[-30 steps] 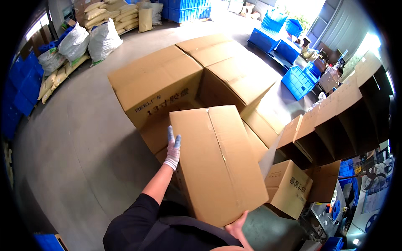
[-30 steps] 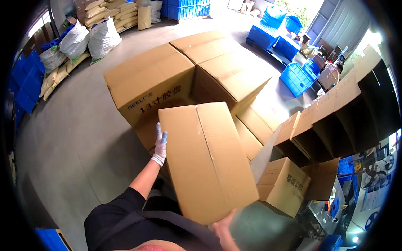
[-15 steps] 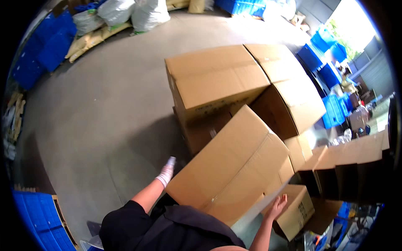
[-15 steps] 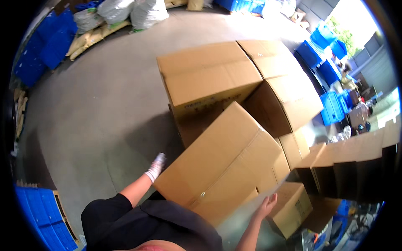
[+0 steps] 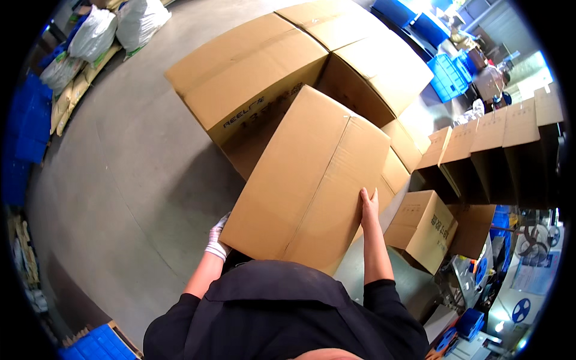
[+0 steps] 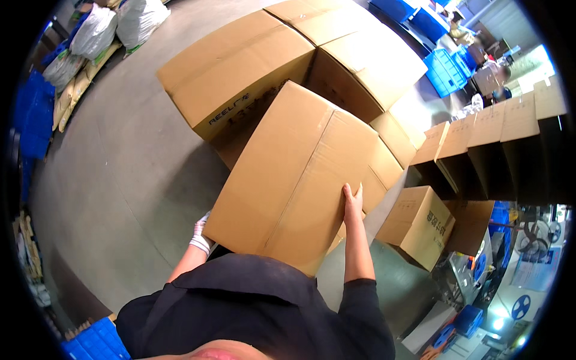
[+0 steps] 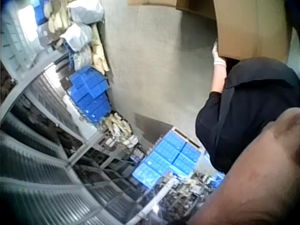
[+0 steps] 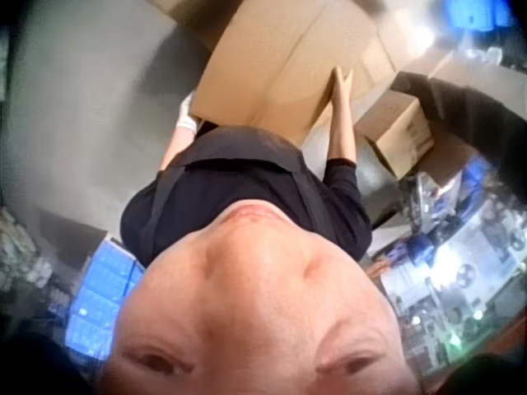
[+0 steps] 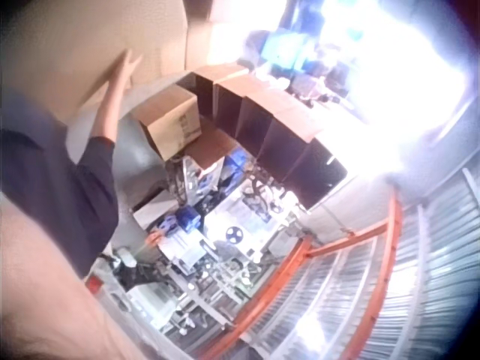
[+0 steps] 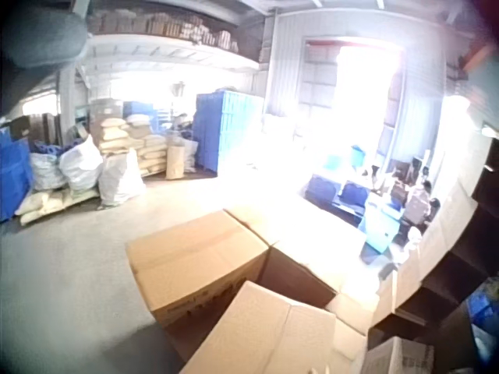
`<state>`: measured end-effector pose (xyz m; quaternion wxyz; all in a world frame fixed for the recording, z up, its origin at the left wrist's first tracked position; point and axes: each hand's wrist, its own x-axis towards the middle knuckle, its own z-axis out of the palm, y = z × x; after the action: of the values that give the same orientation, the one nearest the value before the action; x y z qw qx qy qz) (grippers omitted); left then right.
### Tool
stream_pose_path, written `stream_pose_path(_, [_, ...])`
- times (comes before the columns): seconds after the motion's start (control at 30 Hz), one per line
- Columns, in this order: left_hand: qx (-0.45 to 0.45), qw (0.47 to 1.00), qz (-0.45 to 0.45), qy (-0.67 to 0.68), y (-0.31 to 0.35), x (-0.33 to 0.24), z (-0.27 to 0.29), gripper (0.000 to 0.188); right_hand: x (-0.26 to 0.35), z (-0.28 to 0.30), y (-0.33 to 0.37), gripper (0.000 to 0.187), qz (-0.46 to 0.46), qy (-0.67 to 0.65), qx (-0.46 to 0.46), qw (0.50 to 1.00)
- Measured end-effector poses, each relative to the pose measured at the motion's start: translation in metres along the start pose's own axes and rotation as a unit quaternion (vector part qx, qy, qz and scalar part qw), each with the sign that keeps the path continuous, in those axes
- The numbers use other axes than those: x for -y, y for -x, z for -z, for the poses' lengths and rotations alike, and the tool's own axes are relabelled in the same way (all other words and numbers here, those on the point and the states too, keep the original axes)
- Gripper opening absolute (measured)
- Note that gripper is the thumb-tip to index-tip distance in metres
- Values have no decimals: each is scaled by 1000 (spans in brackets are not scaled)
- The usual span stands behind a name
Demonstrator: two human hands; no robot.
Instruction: The person stacks blue plastic reels into a cardboard box, then closes and seals the box with tape. The person moves the sealed box to a stack of other boxes.
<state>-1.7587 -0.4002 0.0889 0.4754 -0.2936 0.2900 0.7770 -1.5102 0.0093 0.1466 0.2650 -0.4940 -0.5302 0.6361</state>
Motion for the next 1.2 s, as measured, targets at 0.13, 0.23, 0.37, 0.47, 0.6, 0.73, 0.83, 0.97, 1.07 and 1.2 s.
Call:
stream_pose_path(0.13, [25, 1000, -15, -9, -23, -24, -24, 27, 11, -17, -6, 75, -17, -21, -43, 999])
stream_pose_path(0.23, [-2, 998, -59, -38, -55, -54, -40, 28, 15, -33, -20, 74, -20, -37, -72, 996])
stream_pose_path(0.37, [-33, 992, -71, -99, -77, -94, -99, 30, 15, -55, -38, 72, -17, -72, -106, 992])
stream_pose_path(0.47, [-25, 986, -127, -107, -97, -115, -127, 46, 15, -77, -52, 73, 2, -88, -115, 989])
stream_pose_path(0.6, [10, 986, -138, -95, -83, -130, -180, 70, 42, -119, -57, 75, -35, -90, -163, 982])
stream_pose_path(0.73, [-19, 932, -313, -184, -150, -148, -160, 71, 24, -127, -88, 75, -17, -171, -130, 977])
stream_pose_path(0.83, [-51, 909, -302, -283, -148, -135, -187, 83, 15, -110, -91, 71, 5, -193, -173, 966])
stream_pose_path(0.97, [-77, 900, -321, -285, -181, -140, -142, 81, 20, -123, -92, 71, -17, -166, -158, 973])
stream_pose_path(1.07, [-100, 896, -313, -299, -171, -121, -165, 82, 6, -94, -101, 71, 7, -147, -161, 976])
stream_pose_path(1.2, [-120, 877, -344, -314, -205, -115, -135, 86, 18, -104, -98, 69, 3, -73, -200, 977])
